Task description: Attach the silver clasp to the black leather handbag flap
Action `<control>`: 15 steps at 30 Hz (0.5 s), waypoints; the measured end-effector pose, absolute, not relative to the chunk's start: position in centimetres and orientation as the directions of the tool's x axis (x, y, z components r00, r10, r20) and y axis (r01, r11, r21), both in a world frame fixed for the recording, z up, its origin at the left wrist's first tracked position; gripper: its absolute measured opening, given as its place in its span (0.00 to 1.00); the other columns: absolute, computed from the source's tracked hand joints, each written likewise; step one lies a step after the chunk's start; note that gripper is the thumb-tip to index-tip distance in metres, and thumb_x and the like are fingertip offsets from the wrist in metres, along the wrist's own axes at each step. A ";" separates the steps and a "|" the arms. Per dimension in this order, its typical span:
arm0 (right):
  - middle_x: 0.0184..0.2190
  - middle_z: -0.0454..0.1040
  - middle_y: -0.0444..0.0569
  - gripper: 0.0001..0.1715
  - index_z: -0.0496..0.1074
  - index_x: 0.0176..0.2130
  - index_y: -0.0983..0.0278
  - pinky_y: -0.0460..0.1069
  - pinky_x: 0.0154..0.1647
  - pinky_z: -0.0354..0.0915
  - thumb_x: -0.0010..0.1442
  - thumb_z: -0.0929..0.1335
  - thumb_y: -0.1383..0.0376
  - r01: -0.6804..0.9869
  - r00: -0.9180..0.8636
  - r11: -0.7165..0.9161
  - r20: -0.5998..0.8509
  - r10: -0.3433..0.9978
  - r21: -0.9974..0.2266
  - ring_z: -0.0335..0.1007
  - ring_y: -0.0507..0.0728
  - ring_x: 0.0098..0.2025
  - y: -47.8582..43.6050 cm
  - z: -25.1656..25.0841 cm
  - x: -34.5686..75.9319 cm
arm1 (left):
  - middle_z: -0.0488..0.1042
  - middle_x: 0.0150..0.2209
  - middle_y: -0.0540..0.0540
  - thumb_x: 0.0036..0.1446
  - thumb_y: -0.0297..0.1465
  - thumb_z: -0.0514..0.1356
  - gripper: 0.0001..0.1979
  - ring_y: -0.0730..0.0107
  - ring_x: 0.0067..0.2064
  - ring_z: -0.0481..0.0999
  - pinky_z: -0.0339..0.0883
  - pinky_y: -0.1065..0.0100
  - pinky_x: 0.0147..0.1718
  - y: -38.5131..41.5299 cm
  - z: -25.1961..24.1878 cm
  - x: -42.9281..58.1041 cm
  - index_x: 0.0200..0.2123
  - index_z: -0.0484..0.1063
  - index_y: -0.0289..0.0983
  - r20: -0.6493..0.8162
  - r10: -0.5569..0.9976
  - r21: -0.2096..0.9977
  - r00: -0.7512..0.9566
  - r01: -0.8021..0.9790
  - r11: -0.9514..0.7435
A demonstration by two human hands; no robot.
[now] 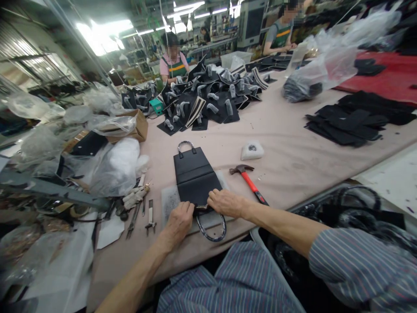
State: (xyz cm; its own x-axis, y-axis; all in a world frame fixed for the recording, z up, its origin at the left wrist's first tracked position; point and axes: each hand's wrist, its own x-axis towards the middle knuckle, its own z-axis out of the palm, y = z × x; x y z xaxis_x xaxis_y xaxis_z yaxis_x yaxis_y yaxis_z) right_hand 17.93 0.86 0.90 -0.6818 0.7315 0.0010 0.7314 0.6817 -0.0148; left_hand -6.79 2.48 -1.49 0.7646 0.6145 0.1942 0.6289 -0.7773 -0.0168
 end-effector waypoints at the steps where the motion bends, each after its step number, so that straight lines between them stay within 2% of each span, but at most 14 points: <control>1: 0.39 0.72 0.54 0.11 0.71 0.41 0.67 0.51 0.34 0.58 0.67 0.61 0.73 0.720 -0.694 0.693 -0.001 0.720 -0.035 0.65 0.58 0.38 1.0 1.0 18.3 | 0.71 0.37 0.40 0.62 0.18 0.51 0.10 0.56 0.39 0.70 0.69 0.60 0.37 2.7 -1.6 -7.2 0.38 0.70 0.34 0.206 0.594 0.006 0.778 0.605 -0.796; 8: 0.43 0.74 0.48 0.14 0.72 0.35 0.64 0.50 0.40 0.60 0.62 0.61 0.79 0.599 -0.794 0.776 -0.024 0.607 -0.197 0.65 0.55 0.40 1.9 2.2 21.1 | 0.73 0.39 0.42 0.66 0.22 0.48 0.13 0.62 0.42 0.73 0.71 0.61 0.45 4.5 -1.0 -9.3 0.43 0.71 0.38 0.149 0.397 0.106 0.906 0.385 -0.917; 15: 0.42 0.76 0.47 0.17 0.74 0.32 0.64 0.52 0.46 0.63 0.59 0.62 0.80 0.521 -0.845 0.813 -0.022 0.534 -0.260 0.66 0.54 0.38 2.9 3.1 21.3 | 0.76 0.43 0.41 0.68 0.23 0.46 0.15 0.65 0.42 0.75 0.71 0.62 0.47 6.2 0.1 -9.8 0.44 0.72 0.38 0.171 0.294 0.173 0.940 0.265 -0.949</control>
